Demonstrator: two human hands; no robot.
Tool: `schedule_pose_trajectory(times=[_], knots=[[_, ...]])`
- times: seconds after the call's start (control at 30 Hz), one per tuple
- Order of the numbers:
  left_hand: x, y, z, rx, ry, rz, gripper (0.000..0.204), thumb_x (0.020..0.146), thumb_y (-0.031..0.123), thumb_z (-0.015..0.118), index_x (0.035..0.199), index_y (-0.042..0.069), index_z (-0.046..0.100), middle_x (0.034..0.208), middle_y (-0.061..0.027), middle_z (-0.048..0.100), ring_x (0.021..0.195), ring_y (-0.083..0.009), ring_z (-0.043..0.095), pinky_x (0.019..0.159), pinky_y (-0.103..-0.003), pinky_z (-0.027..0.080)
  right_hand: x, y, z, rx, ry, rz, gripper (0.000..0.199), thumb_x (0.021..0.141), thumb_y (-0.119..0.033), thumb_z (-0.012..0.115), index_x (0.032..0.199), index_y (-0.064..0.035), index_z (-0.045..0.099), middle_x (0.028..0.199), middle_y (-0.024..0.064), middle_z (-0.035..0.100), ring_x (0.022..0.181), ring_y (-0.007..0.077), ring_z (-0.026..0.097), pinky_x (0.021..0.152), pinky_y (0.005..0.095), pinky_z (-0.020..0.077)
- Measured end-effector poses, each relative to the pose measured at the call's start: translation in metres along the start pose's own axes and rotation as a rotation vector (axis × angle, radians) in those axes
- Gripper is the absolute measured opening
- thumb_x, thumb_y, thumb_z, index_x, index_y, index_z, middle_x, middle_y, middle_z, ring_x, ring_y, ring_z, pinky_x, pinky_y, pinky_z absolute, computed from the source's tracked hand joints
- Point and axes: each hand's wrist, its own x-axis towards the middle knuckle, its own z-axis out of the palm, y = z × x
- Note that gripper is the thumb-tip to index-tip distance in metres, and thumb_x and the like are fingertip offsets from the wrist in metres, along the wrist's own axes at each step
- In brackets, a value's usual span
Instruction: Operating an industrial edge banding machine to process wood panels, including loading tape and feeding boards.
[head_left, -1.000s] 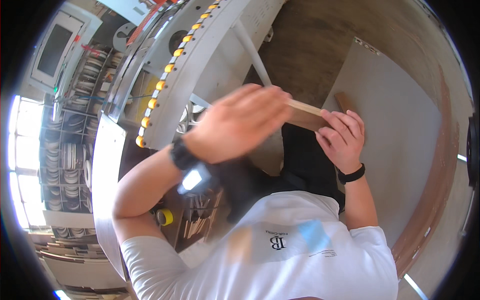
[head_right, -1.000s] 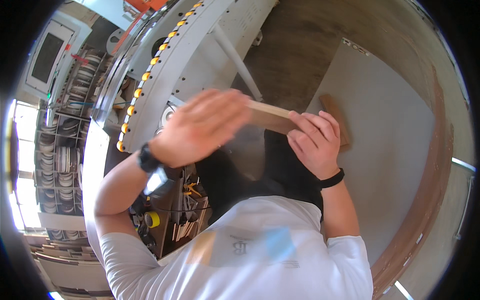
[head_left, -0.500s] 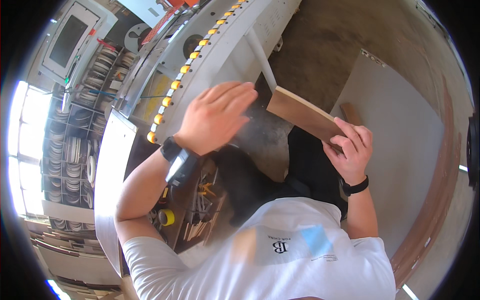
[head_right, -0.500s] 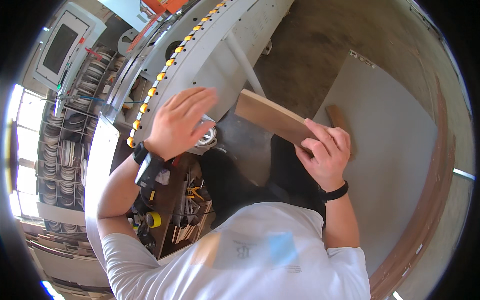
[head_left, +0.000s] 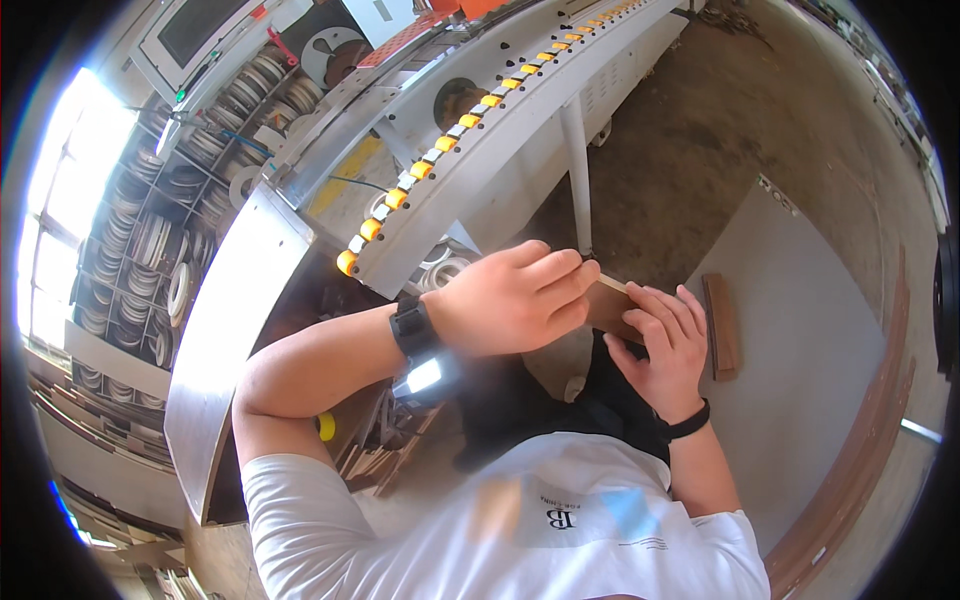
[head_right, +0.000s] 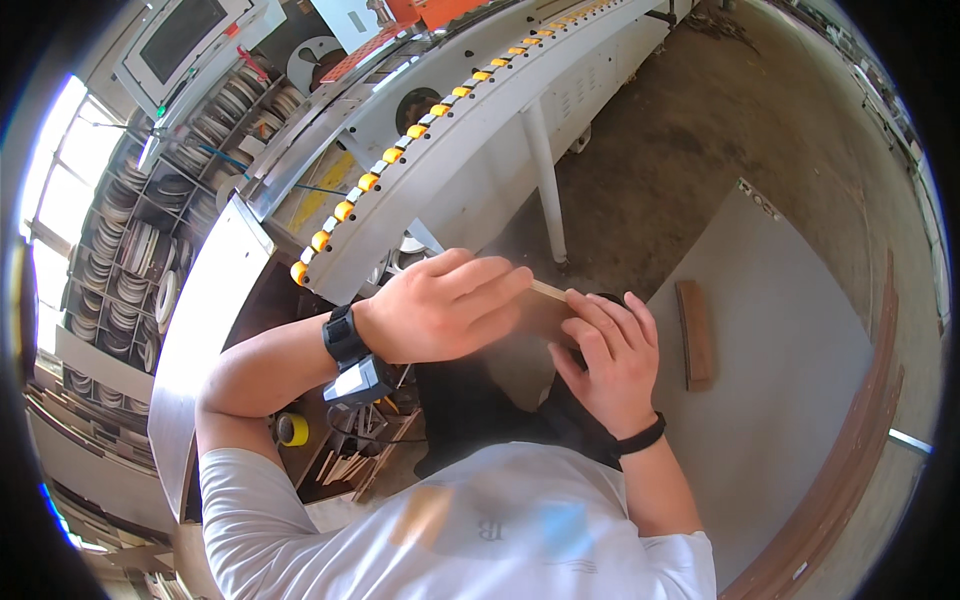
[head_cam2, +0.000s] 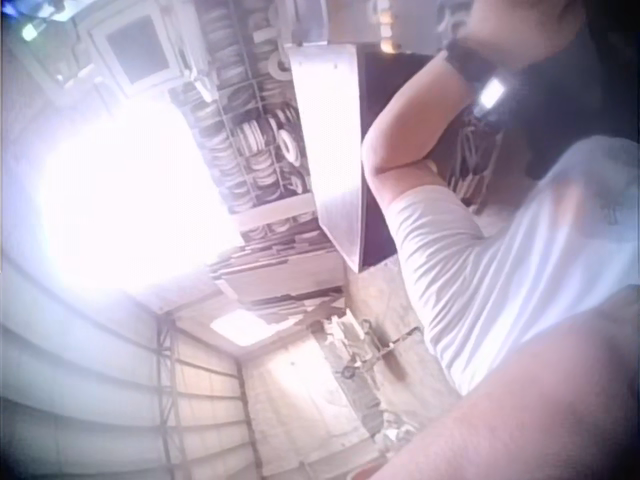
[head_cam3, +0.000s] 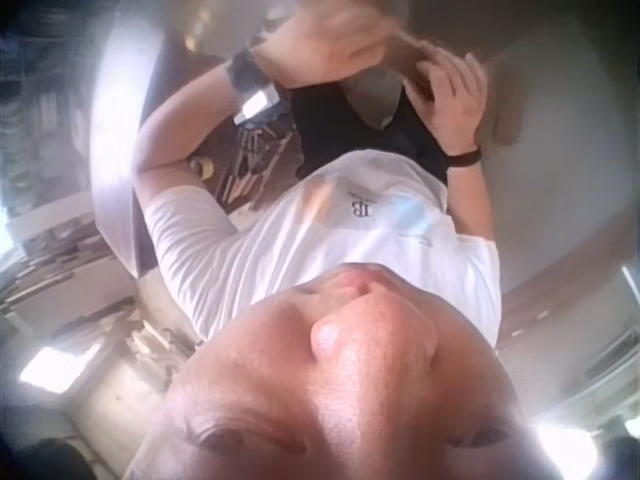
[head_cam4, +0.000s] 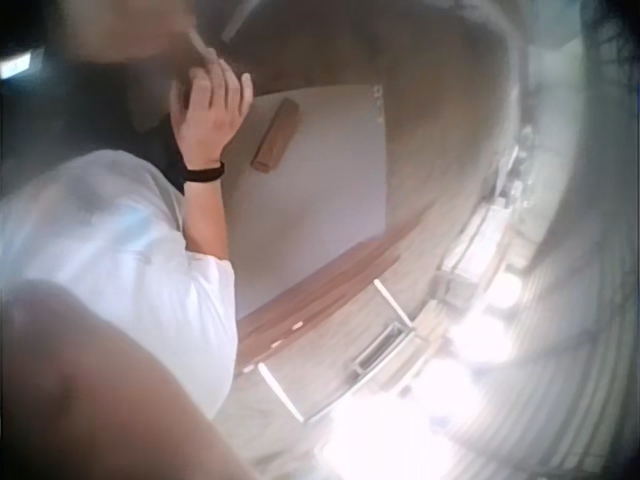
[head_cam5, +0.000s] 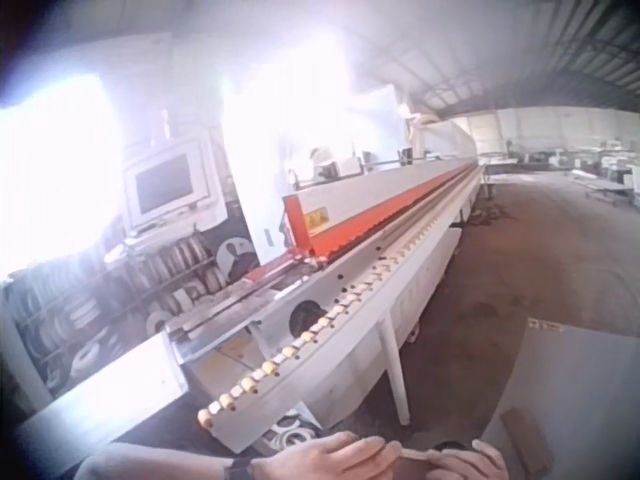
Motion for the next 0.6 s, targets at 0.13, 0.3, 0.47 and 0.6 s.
schedule_pose_trajectory(times=[0.13,0.3,0.47,0.6], knots=[[-0.02,-0.024,-0.014,-0.045,-0.01,-0.113,0.017,0.081,0.014,0.076,0.097,0.013,0.072,0.13,-0.0081,0.072,0.115,-0.0253,0.068,0.09,-0.035,0.059,-0.007,0.032,-0.002,-0.067,0.014,0.08,0.04,0.073,-0.017,0.093,0.1,-0.0154,0.063,0.13,0.0015,0.077,0.115,0.0246,0.071,0.113,0.0512,0.049],[-0.073,-0.087,-0.031,-0.03,0.04,-0.489,0.036,0.075,0.013,0.088,0.107,0.012,0.073,0.131,-0.0091,0.073,0.115,-0.0311,0.07,0.096,-0.041,0.059,-0.04,0.081,-0.011,-0.168,0.039,0.246,0.031,0.076,-0.015,0.09,0.102,-0.0123,0.073,0.103,0.0055,0.075,0.104,0.0303,0.07,0.107,0.0502,0.0517],[-0.146,-0.179,-0.026,-0.091,0.046,-0.984,0.042,0.087,0.015,0.086,0.126,0.009,0.073,0.13,-0.0122,0.074,0.114,-0.0326,0.071,0.099,-0.042,0.057,-0.077,0.077,0.0,0.008,-0.108,0.392,0.026,0.078,-0.015,0.089,0.099,-0.0114,0.074,0.1,0.0078,0.076,0.1,0.033,0.069,0.095,0.0455,0.0528],[-0.207,-0.237,-0.007,-0.187,-0.191,-1.289,0.043,0.101,0.03,0.076,0.138,0.008,0.071,0.13,-0.0149,0.074,0.115,-0.0353,0.071,0.1,-0.041,0.056,-0.088,0.064,0.023,0.222,-0.28,0.483,0.026,0.079,-0.015,0.088,0.101,-0.0117,0.075,0.096,0.0064,0.077,0.093,0.0277,0.073,0.086,0.0416,0.0572]])
